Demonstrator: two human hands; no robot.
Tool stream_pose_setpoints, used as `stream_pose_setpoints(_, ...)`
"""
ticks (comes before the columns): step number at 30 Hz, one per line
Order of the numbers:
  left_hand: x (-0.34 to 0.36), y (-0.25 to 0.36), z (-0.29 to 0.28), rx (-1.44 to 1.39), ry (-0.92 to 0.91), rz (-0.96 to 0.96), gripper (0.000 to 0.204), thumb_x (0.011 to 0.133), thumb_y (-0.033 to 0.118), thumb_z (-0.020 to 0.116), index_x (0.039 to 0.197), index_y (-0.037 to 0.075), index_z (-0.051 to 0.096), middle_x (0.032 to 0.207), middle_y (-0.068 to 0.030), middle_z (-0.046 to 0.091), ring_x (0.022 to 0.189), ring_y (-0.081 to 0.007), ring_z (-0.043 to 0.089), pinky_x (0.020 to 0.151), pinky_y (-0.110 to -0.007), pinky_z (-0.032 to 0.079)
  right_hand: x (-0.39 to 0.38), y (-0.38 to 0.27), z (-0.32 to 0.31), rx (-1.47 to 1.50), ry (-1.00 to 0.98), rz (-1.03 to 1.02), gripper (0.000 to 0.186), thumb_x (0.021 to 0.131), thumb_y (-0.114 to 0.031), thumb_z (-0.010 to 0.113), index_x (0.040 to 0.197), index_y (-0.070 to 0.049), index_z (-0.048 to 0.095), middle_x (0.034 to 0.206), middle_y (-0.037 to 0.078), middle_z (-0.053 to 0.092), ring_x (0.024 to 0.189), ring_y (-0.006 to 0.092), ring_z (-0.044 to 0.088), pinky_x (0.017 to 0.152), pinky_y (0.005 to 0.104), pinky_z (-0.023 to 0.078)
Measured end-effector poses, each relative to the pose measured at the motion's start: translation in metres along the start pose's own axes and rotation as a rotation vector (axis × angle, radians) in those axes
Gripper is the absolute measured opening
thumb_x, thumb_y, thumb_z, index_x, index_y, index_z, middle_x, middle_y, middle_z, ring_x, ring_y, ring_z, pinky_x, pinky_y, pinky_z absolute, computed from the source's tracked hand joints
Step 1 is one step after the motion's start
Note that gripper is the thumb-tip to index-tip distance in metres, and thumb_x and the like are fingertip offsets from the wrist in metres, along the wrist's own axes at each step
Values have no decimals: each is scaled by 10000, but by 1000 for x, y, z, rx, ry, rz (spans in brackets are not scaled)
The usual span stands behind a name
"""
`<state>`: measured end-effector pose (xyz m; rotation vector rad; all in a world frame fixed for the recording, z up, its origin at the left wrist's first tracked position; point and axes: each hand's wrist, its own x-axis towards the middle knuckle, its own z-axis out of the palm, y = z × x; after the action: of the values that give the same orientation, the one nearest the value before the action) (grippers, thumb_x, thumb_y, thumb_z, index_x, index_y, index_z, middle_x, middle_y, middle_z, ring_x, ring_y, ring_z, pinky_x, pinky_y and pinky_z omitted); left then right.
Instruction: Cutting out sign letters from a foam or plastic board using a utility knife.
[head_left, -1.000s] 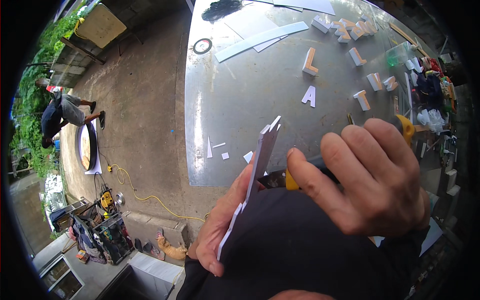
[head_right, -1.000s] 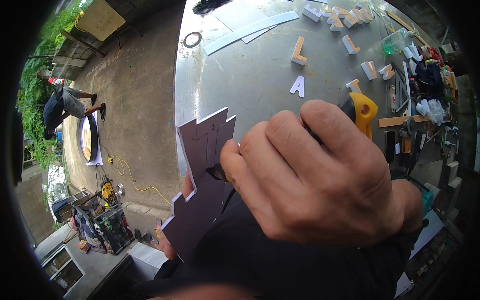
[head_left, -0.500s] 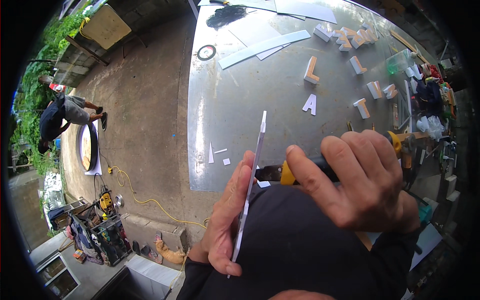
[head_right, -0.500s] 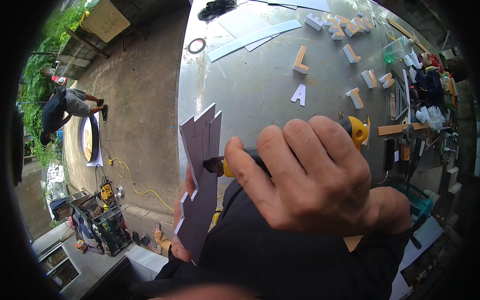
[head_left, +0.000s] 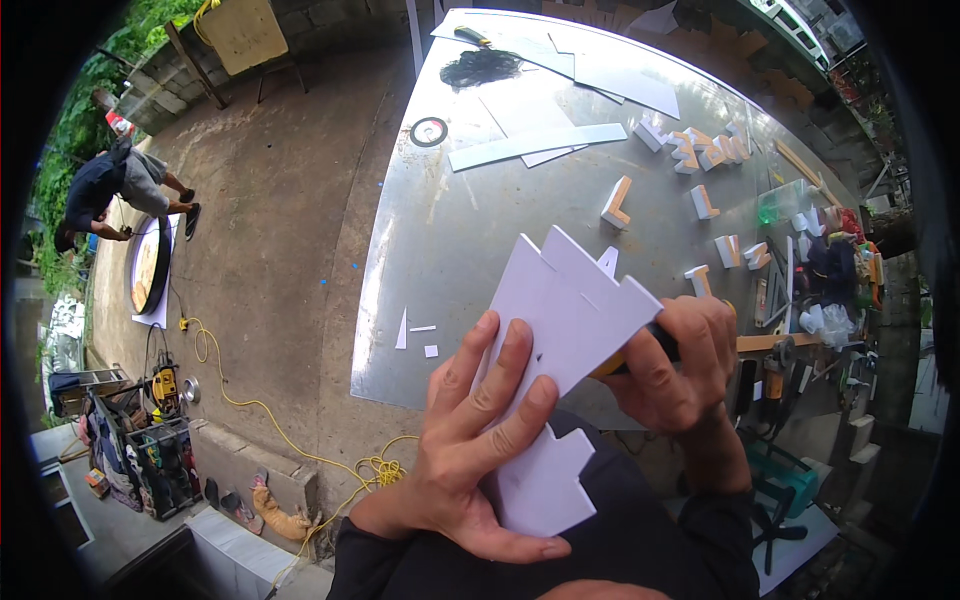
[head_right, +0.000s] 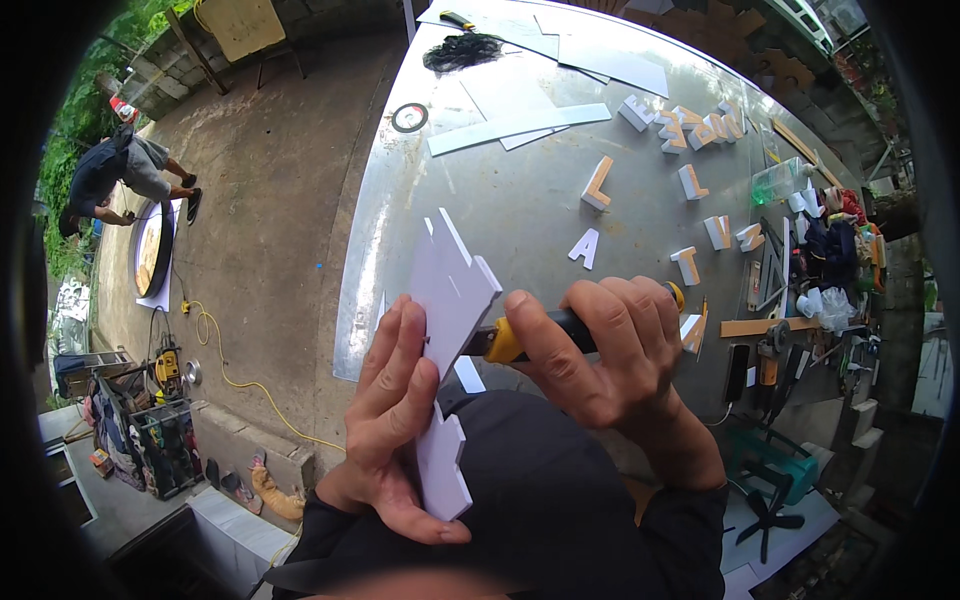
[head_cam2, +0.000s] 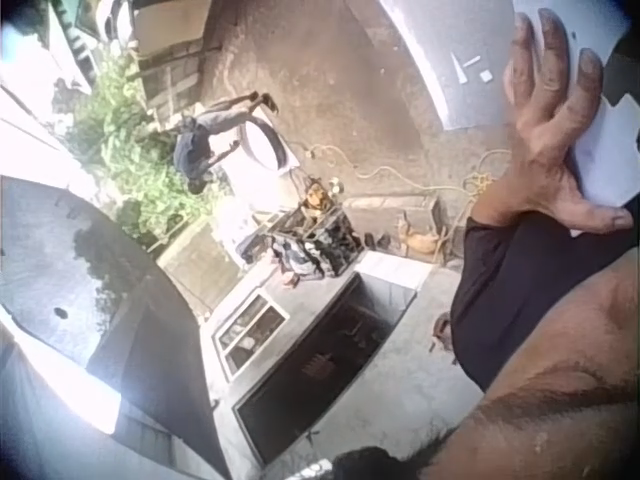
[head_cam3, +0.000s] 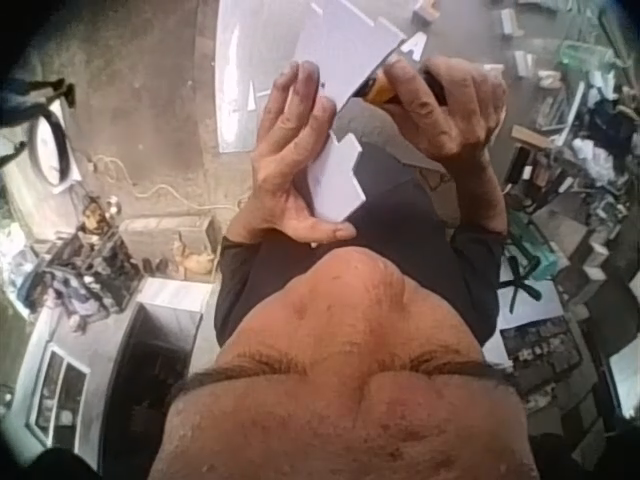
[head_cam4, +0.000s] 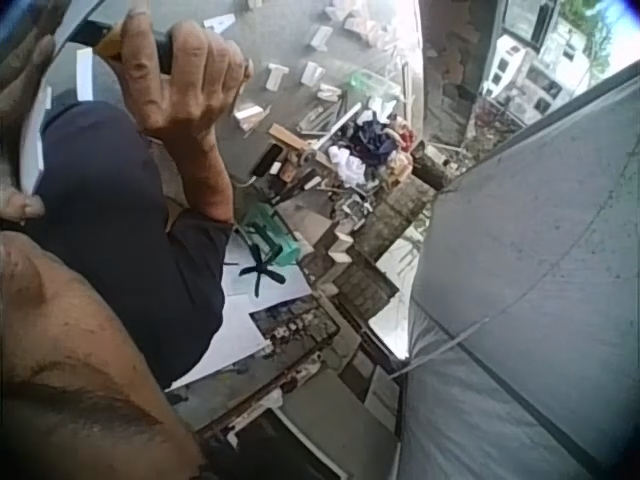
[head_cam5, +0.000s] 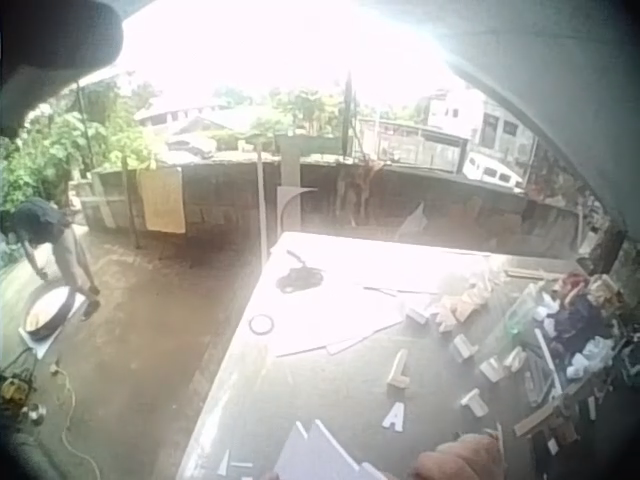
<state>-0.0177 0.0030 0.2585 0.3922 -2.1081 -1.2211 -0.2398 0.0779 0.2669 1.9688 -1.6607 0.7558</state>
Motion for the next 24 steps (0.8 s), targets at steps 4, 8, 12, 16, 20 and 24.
stream_pose_setpoints(4, 3, 10, -5, 66, -72, -22, 909, 683, 642, 735, 1384, 86, 570, 1510, -280, 382, 1420, -475, 296, 1006, -517, 296, -9, 9, 6, 29, 78, -23, 344, 815, -309, 759, 1108, -144, 687, 857, 41, 536, 757, 205, 549, 683, 393, 439)
stream_pose_setpoints(8, 5, 12, -8, 61, -91, -29, 911, 683, 641, 733, 1386, 86, 567, 1509, -281, 383, 1420, -474, 296, 1010, -518, 296, -6, 10, 9, 34, 95, -29, 362, 806, -309, 767, 1104, -127, 670, 857, 48, 539, 761, 217, 551, 696, 398, 443)
stream_pose_setpoints(12, 6, 13, -5, 67, -58, -10, 927, 685, 638, 730, 1403, 82, 547, 1514, -282, 375, 1423, -475, 293, 1007, -529, 299, -4, 8, 13, 51, 119, 10, 391, 776, -297, 784, 1092, -101, 661, 861, 55, 545, 761, 227, 553, 698, 399, 445)
stream_pose_setpoints(16, 9, 10, 4, 108, 2, 18, 941, 685, 632, 734, 1415, 75, 531, 1511, -294, 369, 1422, -486, 287, 1005, -548, 298, -5, 7, 23, 93, 177, 81, 408, 739, -247, 807, 1079, -74, 662, 873, 61, 561, 773, 236, 565, 698, 400, 450)
stream_pose_setpoints(20, 10, 14, 5, 166, 17, -12, 940, 679, 633, 738, 1409, 74, 541, 1510, -325, 342, 1431, -508, 249, 1010, -569, 289, 0, 4, 38, 143, 209, 103, 417, 728, -205, 809, 1083, -44, 658, 891, 71, 582, 777, 242, 574, 700, 395, 456)
stream_pose_setpoints(24, 14, 14, 6, -12, 64, 73, 1037, 653, 648, 774, 1442, 53, 458, 1540, -270, 234, 1419, -458, 249, 1025, -535, 314, -4, 21, 53, 295, 340, 161, 400, 739, -172, 789, 1076, -2, 657, 912, 100, 604, 779, 253, 580, 694, 401, 477)
